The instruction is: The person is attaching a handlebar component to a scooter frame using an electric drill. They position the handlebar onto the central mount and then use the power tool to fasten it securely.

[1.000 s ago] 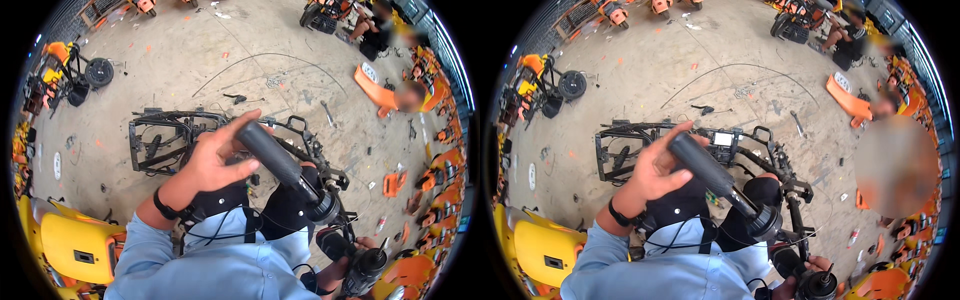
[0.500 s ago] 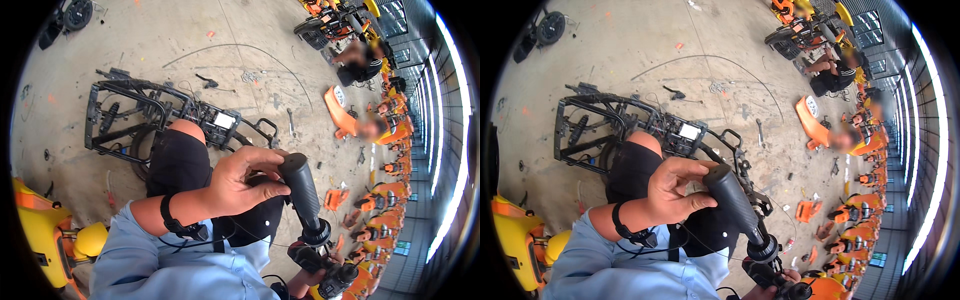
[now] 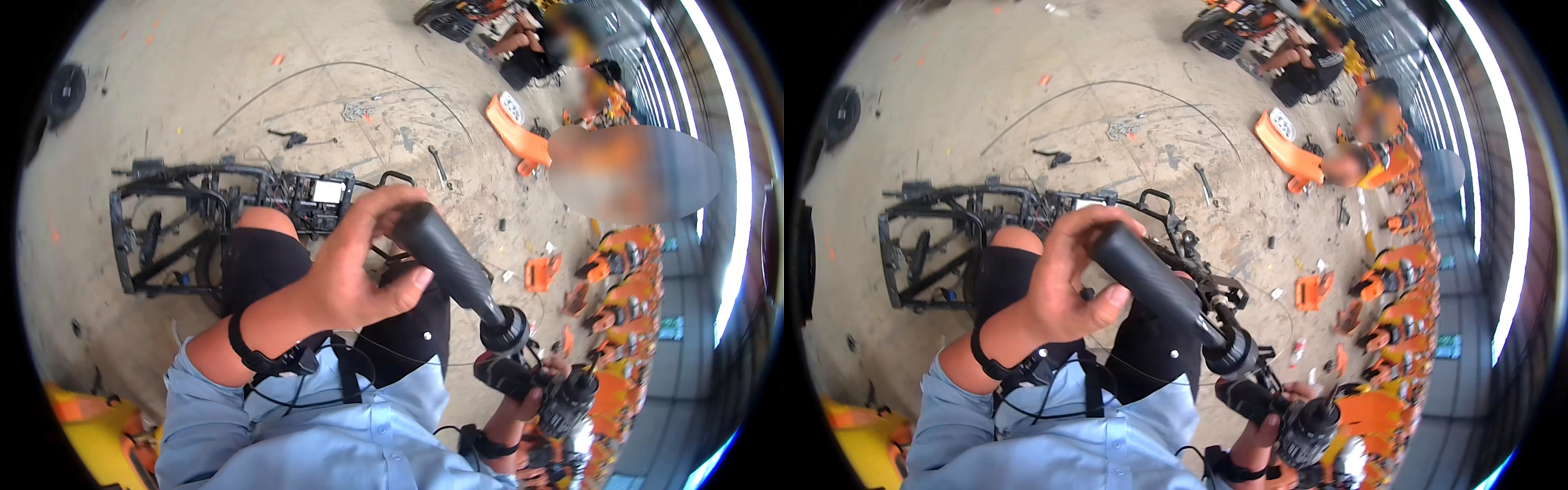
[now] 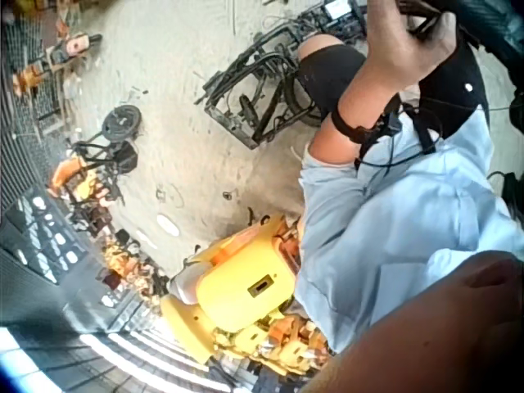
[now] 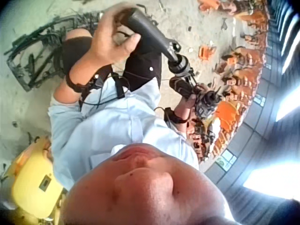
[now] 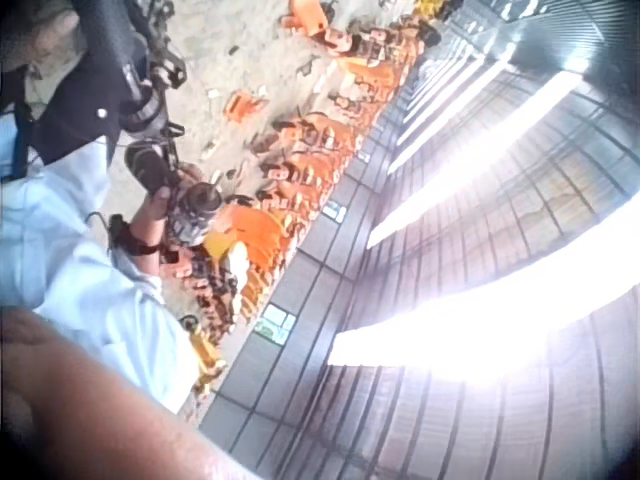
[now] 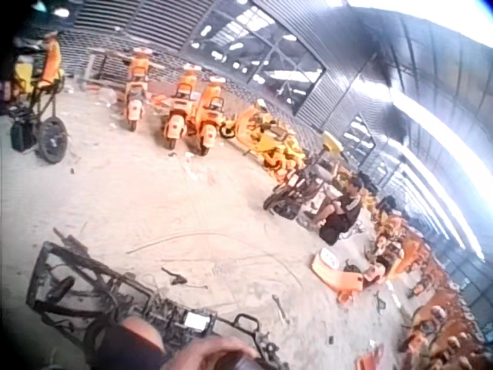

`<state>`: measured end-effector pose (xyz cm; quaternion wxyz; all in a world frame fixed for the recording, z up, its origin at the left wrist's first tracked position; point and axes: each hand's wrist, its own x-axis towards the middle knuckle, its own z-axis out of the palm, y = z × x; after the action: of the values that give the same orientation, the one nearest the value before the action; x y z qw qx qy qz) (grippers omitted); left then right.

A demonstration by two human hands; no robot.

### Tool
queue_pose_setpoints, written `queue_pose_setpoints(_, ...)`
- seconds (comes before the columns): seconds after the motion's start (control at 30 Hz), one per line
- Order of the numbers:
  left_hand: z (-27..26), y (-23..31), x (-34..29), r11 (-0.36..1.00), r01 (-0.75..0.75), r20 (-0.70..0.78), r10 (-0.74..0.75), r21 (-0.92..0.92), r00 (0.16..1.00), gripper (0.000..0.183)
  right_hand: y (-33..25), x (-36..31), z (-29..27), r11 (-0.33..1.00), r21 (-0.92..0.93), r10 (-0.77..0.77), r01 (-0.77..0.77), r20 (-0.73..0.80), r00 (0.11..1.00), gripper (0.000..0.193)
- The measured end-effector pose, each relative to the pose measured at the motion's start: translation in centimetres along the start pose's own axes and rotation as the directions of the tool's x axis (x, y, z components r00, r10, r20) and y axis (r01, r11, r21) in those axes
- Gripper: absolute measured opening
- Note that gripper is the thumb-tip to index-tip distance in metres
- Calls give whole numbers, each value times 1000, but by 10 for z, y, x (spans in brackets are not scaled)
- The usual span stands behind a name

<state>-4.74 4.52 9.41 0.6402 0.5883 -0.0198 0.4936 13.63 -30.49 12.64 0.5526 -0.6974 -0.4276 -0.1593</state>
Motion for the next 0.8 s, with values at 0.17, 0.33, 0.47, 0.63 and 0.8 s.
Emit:
queue_pose_setpoints(0.17, -9, 70, 62, 660, -358, 434, 54, 661, 899, 59, -7, 0, 16, 998, 27, 53, -51, -72, 996, 56)
queue_pose_setpoints(0.33, 22, 106, 88, 216, -580, 615, -377, 786, 693, 58, -21, 4, 18, 992, -58, 111, -110, 16, 994, 54)
queue_pose_setpoints(0.47, 37, 90, 97, 90, -676, 646, -409, 731, 644, 52, -23, 6, 15, 993, -67, 104, -101, 47, 993, 49)
queue_pose_setpoints(0.63, 52, 82, 96, 184, -581, 578, -529, 793, 621, 34, -51, 21, 9, 930, -56, 367, -363, 84, 926, 39)
queue_pose_setpoints(0.8, 57, 74, 89, 129, -612, 607, -391, 781, 692, 26, -44, 20, -4, 976, -37, 216, -213, 208, 954, 44)
